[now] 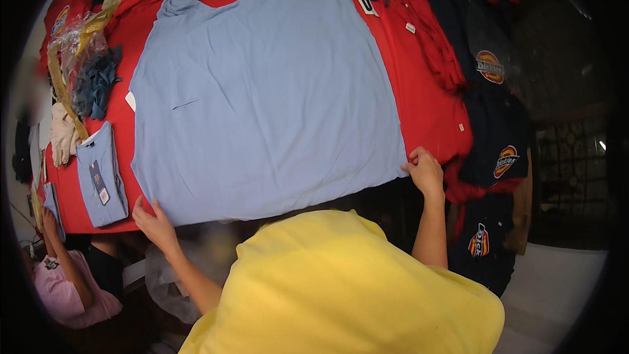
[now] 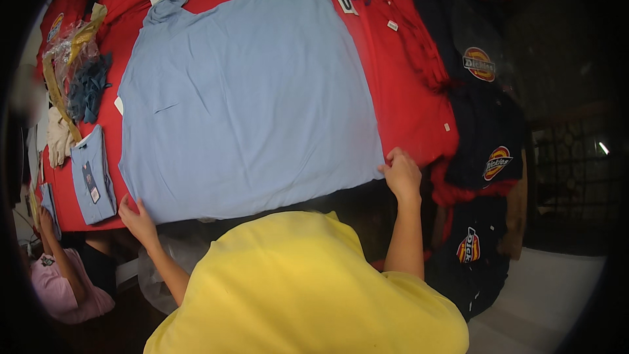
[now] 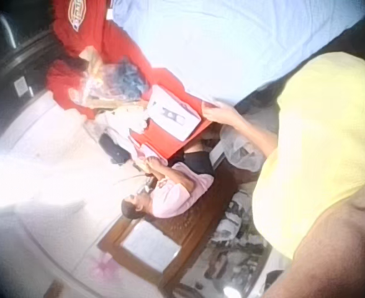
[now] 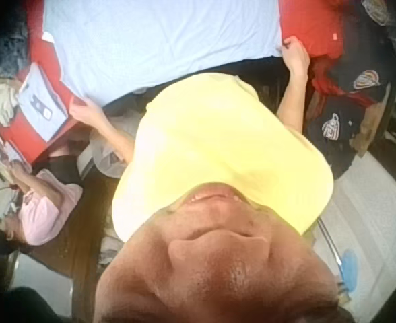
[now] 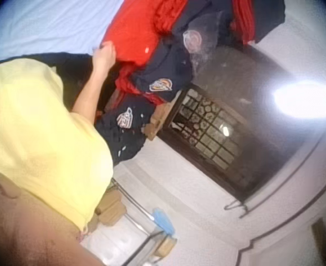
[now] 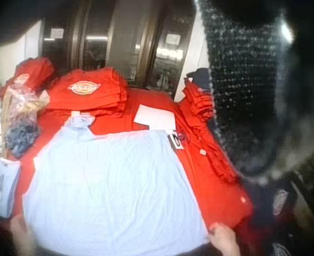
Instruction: The person folds a light blue button-up shirt on a red table, using a cardboard template to guide the folds and placing a tag on the finished item.
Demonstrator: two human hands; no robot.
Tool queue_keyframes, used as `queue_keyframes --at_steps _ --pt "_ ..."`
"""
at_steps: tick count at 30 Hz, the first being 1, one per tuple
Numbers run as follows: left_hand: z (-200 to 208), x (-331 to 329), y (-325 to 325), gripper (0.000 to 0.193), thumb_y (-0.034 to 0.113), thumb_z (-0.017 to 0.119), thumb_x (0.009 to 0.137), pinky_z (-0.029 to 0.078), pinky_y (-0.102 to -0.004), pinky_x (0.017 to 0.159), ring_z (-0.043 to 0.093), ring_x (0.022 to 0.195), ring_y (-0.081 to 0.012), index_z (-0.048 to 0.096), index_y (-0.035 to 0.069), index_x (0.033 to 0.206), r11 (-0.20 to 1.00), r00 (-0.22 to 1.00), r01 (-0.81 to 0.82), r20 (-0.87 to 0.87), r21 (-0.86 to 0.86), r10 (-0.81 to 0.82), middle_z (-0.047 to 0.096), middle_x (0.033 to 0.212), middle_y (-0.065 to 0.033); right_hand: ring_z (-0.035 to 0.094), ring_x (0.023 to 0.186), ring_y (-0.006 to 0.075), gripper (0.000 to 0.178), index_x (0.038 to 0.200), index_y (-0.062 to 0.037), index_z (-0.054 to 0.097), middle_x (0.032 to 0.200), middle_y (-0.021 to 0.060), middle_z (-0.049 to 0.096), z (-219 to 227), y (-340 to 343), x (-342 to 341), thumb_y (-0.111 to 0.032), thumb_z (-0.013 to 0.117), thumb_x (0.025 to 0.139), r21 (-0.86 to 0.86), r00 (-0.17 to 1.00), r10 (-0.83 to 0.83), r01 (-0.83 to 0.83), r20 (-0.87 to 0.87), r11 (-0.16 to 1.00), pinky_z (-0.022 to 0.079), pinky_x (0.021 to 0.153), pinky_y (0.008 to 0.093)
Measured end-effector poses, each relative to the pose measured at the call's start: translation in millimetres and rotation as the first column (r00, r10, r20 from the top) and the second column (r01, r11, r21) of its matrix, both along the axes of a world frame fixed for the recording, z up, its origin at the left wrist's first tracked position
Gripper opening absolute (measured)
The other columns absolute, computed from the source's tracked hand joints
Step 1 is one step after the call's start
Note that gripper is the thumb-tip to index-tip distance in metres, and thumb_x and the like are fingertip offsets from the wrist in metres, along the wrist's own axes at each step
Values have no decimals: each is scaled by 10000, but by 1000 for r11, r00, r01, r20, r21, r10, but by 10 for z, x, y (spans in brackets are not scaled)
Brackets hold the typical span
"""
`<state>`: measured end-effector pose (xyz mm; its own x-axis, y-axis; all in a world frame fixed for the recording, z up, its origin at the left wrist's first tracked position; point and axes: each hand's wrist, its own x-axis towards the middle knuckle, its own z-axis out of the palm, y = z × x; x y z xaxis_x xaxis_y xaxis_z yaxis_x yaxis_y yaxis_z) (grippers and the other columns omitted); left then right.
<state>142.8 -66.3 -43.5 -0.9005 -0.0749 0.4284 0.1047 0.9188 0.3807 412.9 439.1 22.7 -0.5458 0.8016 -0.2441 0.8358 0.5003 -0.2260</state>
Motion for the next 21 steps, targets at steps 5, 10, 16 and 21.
queue_keyframes --at_steps 5,10,16,21 --pt "-78 -310 474 398 230 548 946 291 -452 1084 352 1332 -366 522 80 1314 960 964 250 -57 -127 -259 442 1414 -141 433 1250 345 381 1215 -33 538 1358 183 460 -468 -30 -633 -199 625 883 376 811 297 -104 -504 921 346 1045 439" --pt "-178 -539 522 492 346 533 944 189 -519 1127 243 1402 -358 463 159 1394 957 985 114 154 -266 -74 344 1502 -100 314 1357 335 468 1332 -94 477 1440 165 380 -695 -190 -957 -288 567 915 463 891 356 -198 -283 864 176 1134 512" --pt "-67 -665 571 446 293 578 912 216 -510 1118 289 1381 -348 534 116 1320 986 980 126 169 -109 -107 393 1465 -103 265 1389 348 462 1327 -109 504 1454 163 364 -610 20 -1087 -280 580 904 326 954 223 -149 -201 934 133 1133 566" --pt "15 -1227 921 350 175 580 913 265 -485 1100 325 1360 -356 592 76 1249 940 961 275 -29 203 -275 448 1422 -123 224 1411 347 492 1370 -128 460 1486 153 328 -518 141 -1981 -298 558 918 510 805 499 -297 -322 808 96 1135 574"
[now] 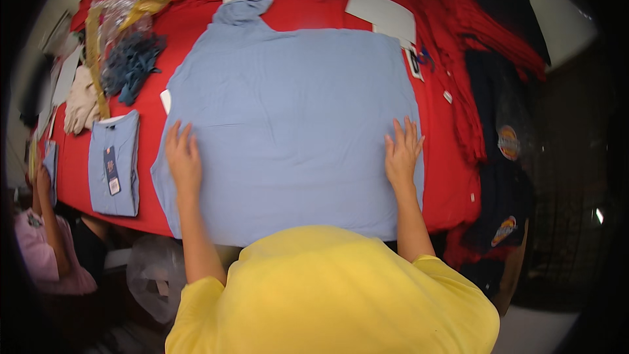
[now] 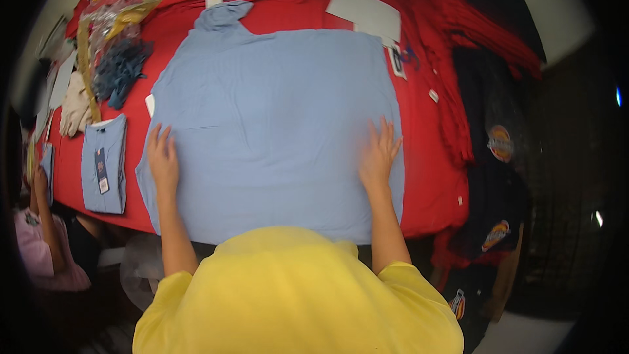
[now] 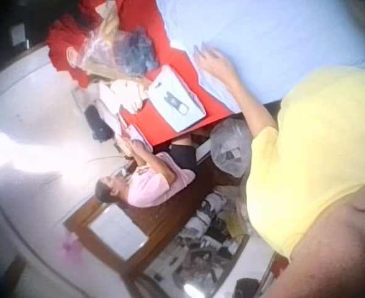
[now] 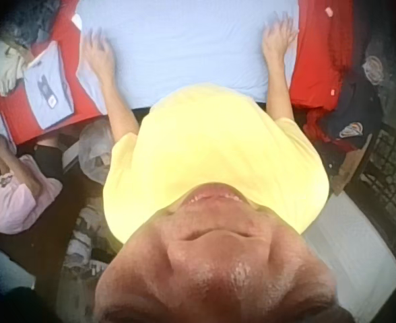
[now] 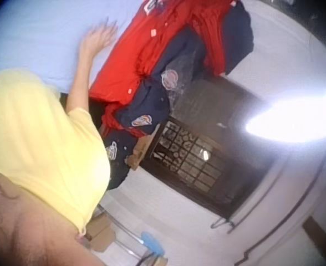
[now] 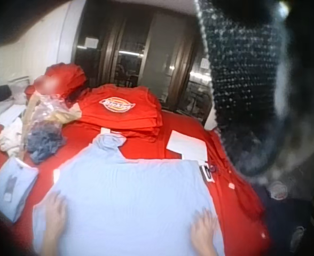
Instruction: The person folds a light blue button-up shirt on a red table, using a cardboard template to guide the folds and placing a tag on the finished item.
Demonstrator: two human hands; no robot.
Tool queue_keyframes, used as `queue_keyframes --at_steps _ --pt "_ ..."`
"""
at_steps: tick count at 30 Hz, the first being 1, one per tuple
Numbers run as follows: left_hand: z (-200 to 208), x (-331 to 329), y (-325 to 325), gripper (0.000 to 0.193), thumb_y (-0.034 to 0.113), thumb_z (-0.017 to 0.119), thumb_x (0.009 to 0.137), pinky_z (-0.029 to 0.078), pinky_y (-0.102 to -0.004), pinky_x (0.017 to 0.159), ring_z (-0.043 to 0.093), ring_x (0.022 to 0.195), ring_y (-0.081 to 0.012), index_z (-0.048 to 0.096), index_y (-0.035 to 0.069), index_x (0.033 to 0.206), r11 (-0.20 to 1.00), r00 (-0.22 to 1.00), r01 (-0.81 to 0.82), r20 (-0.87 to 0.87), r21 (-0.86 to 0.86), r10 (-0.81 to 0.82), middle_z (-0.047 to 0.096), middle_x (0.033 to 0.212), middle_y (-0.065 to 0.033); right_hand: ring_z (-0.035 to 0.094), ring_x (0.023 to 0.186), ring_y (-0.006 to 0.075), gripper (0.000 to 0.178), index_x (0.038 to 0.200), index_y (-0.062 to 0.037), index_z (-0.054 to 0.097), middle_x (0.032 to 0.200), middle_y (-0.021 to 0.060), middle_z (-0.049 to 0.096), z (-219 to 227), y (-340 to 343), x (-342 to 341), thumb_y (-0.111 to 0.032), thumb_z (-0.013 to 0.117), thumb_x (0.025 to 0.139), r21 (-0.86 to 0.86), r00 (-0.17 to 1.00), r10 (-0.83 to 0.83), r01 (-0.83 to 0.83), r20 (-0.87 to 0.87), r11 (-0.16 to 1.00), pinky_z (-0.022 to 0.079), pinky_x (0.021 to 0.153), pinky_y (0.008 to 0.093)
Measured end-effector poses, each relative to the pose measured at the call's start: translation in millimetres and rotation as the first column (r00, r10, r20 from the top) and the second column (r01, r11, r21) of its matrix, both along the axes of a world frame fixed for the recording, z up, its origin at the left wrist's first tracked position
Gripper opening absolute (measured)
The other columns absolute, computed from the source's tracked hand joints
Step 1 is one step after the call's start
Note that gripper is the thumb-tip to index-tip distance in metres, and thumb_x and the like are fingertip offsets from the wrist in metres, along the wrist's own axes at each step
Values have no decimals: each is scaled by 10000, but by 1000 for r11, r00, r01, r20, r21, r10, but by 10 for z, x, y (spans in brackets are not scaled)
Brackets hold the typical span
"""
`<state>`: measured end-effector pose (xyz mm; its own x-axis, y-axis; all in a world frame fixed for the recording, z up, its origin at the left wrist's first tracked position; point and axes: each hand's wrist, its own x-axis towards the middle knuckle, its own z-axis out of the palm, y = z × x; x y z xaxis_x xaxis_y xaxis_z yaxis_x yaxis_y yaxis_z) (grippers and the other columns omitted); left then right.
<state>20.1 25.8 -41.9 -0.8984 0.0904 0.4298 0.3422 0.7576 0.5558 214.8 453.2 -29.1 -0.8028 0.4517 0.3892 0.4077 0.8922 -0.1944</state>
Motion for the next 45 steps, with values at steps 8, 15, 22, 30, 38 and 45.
queue_keyframes --at_steps 8,15,22,30,38,45 --pt "-127 -284 366 590 468 496 930 159 -503 1148 234 1415 -333 424 154 1424 915 985 -148 22 -375 168 358 1501 -73 148 1440 342 628 1487 -198 303 1557 130 214 -118 -82 -823 -510 421 955 10 946 -98 100 308 995 56 1129 591" --pt "27 -439 324 394 254 606 884 345 -446 1012 437 1238 -307 590 90 1242 958 975 -220 -21 -184 220 532 1287 -113 105 1455 307 599 1505 -247 250 1575 88 176 -72 -92 -862 -512 361 979 2 926 -107 113 362 994 35 1135 579" --pt "-61 -1115 -70 230 81 694 794 504 -392 725 636 814 -290 647 10 1008 959 969 -230 -54 164 242 614 920 -145 104 1451 330 623 1497 -199 279 1568 116 183 -78 -114 -871 -510 393 969 -30 944 -65 79 324 996 25 1133 576" --pt "-165 -1377 18 204 133 710 786 505 -397 735 648 839 -292 654 66 970 955 947 -284 -132 83 293 636 923 -125 148 1443 333 634 1486 -201 307 1557 126 218 -212 10 -807 -513 430 948 39 951 -90 82 294 996 83 1127 585" --pt "-179 -1412 76 190 221 595 901 502 -395 702 652 833 -300 629 63 1001 896 915 -401 -122 -188 384 668 981 -105 209 1417 344 603 1457 -198 363 1531 126 278 -125 38 -812 -501 457 945 16 971 -46 43 235 999 126 1109 602" --pt "-265 -1444 -312 240 257 536 949 493 -359 648 654 694 -237 618 33 972 882 921 -389 82 266 382 662 817 -114 543 1083 360 288 1116 -58 638 1126 166 625 93 895 -1382 -241 552 911 -52 997 -78 76 -23 996 405 931 487"
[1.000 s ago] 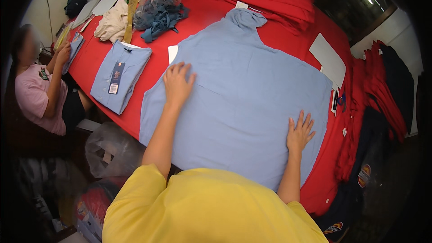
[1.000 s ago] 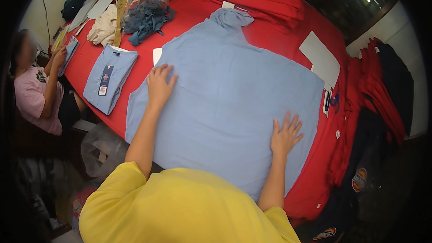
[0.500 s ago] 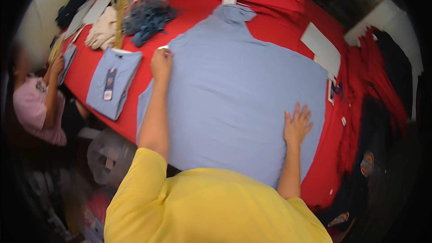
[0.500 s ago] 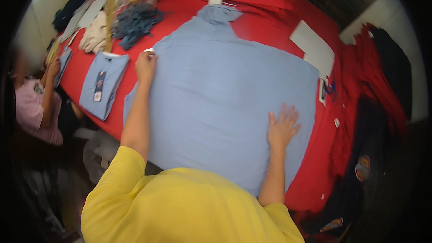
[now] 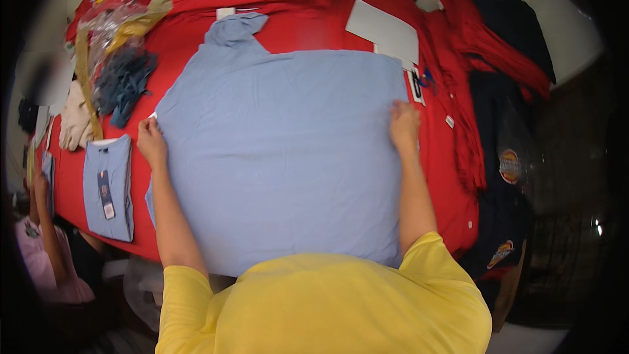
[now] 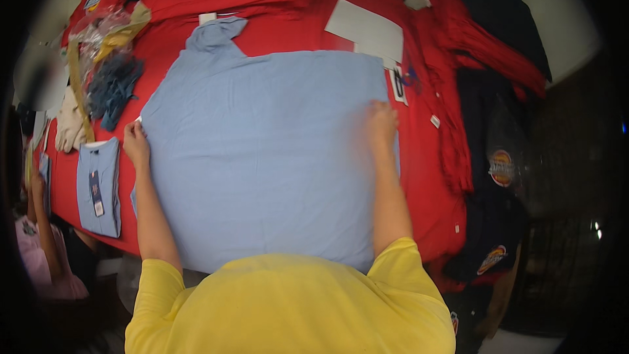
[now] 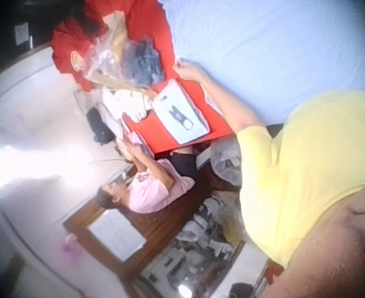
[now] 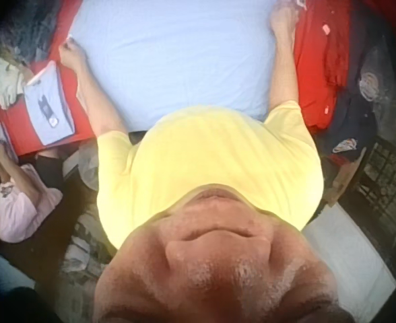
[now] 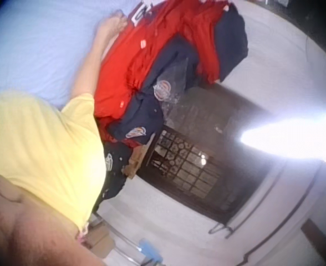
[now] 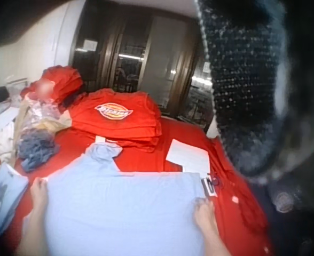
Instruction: The person folds a light blue button-up shirt on a red table, using a cardboard template to guide the folds and placing a tag on the finished item.
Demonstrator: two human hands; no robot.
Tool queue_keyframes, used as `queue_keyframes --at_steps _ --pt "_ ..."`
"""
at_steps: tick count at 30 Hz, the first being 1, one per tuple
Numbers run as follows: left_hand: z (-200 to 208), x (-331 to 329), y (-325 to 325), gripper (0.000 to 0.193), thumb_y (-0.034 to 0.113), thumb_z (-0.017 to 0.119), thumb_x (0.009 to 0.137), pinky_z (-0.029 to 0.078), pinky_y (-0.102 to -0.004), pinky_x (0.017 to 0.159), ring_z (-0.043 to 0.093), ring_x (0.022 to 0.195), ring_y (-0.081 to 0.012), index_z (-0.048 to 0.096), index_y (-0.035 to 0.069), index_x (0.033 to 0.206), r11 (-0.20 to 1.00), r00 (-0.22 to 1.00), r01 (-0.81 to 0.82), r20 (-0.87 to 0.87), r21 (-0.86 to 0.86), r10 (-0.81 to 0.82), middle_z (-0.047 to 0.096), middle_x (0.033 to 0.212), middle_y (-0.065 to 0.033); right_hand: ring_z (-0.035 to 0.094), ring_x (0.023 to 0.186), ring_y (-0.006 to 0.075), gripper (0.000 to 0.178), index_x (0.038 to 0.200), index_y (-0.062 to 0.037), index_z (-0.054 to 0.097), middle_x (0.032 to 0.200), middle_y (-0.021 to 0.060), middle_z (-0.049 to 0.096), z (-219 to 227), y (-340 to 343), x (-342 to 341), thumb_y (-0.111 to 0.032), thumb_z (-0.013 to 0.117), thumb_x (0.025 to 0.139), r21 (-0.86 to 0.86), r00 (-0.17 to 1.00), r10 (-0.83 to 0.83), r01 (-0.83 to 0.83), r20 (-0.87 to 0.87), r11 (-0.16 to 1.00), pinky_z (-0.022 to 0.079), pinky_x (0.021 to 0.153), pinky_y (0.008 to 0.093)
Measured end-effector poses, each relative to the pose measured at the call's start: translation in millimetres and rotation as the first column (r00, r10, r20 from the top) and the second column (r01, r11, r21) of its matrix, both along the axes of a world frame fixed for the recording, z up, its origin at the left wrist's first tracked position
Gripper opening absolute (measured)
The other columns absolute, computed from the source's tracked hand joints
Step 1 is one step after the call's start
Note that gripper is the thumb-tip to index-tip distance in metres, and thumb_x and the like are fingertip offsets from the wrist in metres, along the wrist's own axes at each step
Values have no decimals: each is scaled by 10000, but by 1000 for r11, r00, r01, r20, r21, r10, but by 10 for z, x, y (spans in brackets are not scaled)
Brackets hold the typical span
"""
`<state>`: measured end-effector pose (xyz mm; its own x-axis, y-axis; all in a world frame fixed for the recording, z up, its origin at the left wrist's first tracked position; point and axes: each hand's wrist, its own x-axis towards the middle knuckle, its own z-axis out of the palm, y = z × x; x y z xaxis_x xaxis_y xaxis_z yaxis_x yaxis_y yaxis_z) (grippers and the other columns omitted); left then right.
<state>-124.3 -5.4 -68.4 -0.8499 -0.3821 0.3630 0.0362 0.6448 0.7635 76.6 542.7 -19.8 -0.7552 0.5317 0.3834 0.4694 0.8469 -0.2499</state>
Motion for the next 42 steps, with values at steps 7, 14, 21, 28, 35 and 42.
queue_keyframes --at_steps 7,14,21,28,35,42 --pt "96 31 205 227 247 506 969 496 -344 628 670 654 -207 594 38 973 984 996 71 -72 162 -60 660 752 -115 561 1048 368 292 1148 -19 596 1198 211 562 -307 1445 -447 -148 546 891 377 967 -243 200 70 904 474 885 458" --pt "111 144 124 178 203 575 930 497 -310 633 676 657 -157 600 26 923 939 994 60 -108 339 -24 671 753 -79 647 805 420 195 922 43 657 814 219 655 57 1372 -817 -104 548 854 61 968 -248 246 34 967 510 753 468" --pt "157 159 154 187 227 561 928 502 -339 659 690 692 -178 601 45 926 952 1000 22 -14 306 -19 691 794 -84 627 784 131 366 1286 -17 491 931 84 642 317 -869 -1532 -95 506 929 -729 813 360 -575 -458 371 490 677 252" --pt "142 125 156 162 187 578 919 497 -301 638 677 668 -144 611 29 914 945 999 30 -34 327 -19 686 784 -66 600 795 169 339 1091 -16 606 833 80 638 96 -3397 -1986 -149 712 798 -587 495 836 -758 -236 283 478 740 291" --pt "219 150 227 179 205 588 914 513 -352 607 697 663 -211 615 30 891 943 999 19 -46 333 -4 695 771 -117 634 899 328 247 1012 9 602 956 182 664 -3 -3829 -2140 -118 674 813 -424 436 882 -842 -176 332 482 799 383" --pt "212 126 218 176 180 591 914 510 -298 620 678 655 -150 621 6 924 945 1000 10 -21 328 -3 692 782 -85 620 913 346 242 993 3 598 983 179 652 -7 -3921 -2141 -108 687 797 -334 414 895 -878 -166 344 476 792 416"
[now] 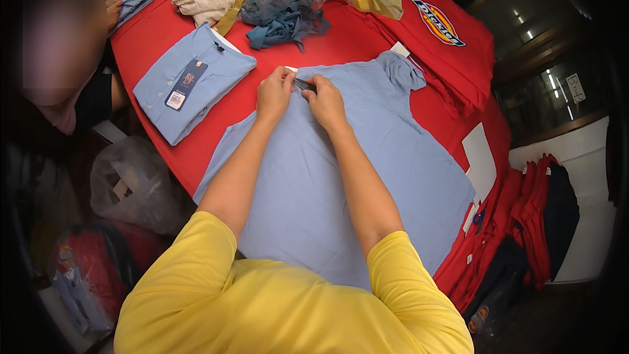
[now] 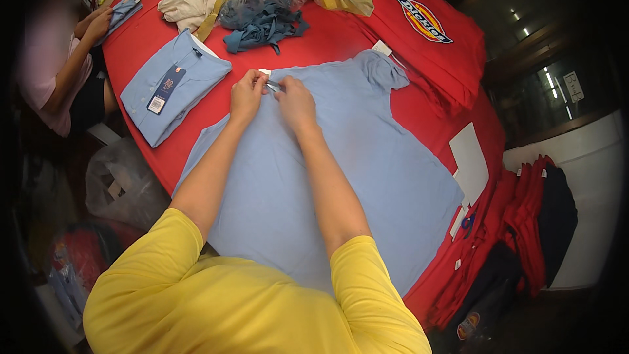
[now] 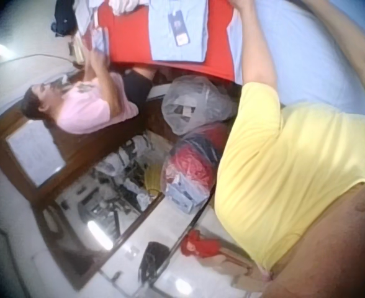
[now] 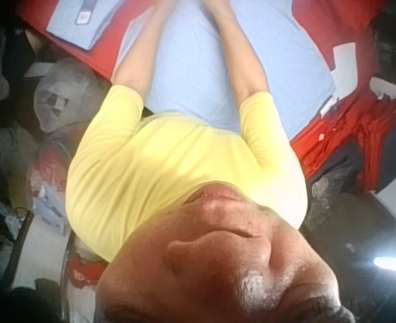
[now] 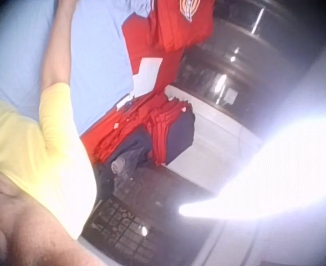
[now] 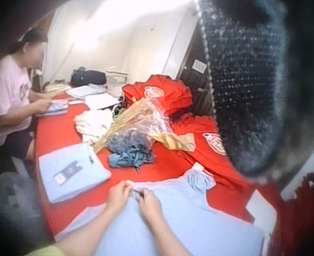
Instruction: The person folds a light blue button-up shirt on a red table, using a cardboard template to guide the folds and placing a tag on the finished item.
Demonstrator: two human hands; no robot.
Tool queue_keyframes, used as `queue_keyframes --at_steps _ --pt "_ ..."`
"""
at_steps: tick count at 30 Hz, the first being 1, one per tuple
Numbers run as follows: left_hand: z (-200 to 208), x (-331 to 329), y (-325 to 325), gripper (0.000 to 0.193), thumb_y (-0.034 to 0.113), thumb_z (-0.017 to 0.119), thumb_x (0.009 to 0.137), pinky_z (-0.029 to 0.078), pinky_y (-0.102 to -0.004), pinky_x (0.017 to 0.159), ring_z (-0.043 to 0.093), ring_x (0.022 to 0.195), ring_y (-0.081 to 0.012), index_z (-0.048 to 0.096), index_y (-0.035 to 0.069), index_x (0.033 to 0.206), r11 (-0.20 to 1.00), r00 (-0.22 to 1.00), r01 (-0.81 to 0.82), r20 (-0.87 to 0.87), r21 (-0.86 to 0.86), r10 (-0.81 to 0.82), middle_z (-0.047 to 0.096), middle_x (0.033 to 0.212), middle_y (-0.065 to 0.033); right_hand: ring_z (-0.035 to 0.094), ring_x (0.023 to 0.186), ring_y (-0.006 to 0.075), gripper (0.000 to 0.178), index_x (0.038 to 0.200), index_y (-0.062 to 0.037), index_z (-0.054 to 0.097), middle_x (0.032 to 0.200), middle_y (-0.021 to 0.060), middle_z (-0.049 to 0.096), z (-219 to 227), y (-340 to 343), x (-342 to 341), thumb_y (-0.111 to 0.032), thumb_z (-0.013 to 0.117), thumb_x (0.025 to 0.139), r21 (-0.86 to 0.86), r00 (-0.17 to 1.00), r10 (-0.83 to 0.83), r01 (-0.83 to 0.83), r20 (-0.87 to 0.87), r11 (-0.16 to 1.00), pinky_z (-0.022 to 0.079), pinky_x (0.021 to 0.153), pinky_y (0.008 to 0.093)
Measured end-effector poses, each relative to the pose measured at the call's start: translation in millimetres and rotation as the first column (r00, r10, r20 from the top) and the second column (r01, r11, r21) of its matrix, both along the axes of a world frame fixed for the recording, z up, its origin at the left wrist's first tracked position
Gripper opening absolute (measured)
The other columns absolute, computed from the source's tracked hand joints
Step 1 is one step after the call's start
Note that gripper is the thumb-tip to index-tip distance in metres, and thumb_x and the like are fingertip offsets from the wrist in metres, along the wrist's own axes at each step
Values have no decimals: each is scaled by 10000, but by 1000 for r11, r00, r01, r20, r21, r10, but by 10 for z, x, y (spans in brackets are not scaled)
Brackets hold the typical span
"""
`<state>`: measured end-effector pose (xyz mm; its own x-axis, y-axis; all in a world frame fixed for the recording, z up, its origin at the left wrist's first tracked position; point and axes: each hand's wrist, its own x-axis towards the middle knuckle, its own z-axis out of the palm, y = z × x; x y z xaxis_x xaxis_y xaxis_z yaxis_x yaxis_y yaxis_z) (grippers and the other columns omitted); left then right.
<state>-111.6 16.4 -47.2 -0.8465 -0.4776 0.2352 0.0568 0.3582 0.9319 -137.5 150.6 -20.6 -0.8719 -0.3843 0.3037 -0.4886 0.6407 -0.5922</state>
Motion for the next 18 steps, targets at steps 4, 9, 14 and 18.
queue_keyframes --at_steps 4,9,14,18 --pt "0 -4 5 185 204 592 916 515 -340 615 693 664 -191 620 21 909 1000 1000 -3 -15 -2 3 693 775 -109 617 916 350 230 998 -1 598 986 176 650 19 -15 18 -101 678 807 5 1000 -10 10 8 1000 474 789 420" --pt "-14 -1 7 182 207 588 918 517 -356 613 700 668 -206 621 29 903 1000 999 -5 -34 10 5 697 778 -114 615 922 348 217 999 -3 599 980 171 650 35 -17 36 -101 667 819 8 1000 -17 17 16 1000 472 787 422" --pt "-16 2 20 174 193 579 920 514 -347 622 698 664 -206 614 23 905 999 998 20 -64 29 -19 700 804 -110 598 985 358 261 1055 -23 599 1058 178 622 47 48 19 -110 648 813 -76 985 -43 56 169 996 479 837 416" --pt "-29 6 -8 181 186 566 929 510 -320 628 688 657 -184 603 10 911 999 998 24 -50 46 -22 699 834 -104 592 984 325 312 1109 -31 599 1087 183 591 70 601 196 -73 627 801 -105 988 -156 156 9 982 480 839 381"
